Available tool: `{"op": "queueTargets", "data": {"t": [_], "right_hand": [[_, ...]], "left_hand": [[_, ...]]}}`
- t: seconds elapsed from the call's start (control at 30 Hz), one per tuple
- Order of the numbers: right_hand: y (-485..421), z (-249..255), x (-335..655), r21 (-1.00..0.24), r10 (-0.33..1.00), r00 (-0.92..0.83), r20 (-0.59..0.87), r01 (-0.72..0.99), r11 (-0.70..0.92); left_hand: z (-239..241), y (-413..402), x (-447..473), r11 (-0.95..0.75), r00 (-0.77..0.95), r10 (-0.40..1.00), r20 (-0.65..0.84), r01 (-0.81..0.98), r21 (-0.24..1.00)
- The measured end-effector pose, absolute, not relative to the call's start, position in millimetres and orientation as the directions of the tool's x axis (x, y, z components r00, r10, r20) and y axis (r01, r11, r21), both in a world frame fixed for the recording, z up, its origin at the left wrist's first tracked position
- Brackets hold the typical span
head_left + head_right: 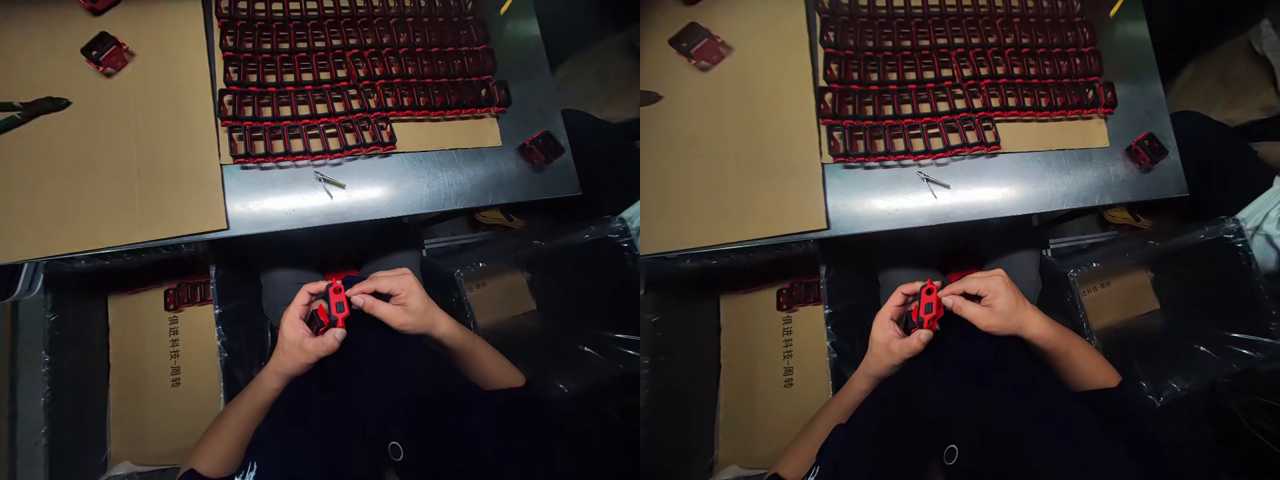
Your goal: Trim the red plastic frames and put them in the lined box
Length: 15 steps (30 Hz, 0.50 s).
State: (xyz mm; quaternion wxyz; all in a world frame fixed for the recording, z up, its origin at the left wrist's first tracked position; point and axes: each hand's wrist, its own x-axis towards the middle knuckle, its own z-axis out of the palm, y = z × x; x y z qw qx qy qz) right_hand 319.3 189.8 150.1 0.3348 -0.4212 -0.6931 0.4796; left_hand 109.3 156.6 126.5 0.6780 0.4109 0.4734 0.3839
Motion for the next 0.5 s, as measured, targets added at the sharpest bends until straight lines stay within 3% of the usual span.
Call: {"op": "queueTargets", "data": {"t": [0.27, 0.5], "right_hand": [[185, 146, 313, -0.846, 0.856, -0.386, 0.345, 0.267, 0.461], [188, 143, 311, -0.840, 0.797, -0.450, 0.403, 0.164, 0.517]], "left_hand": [[124, 156, 109, 0.370, 0.262, 0.906, -0.332, -0.110, 0.923], [122, 155, 108, 0.349, 0.231, 0.919, -0.318, -0.109, 0.931]]}}
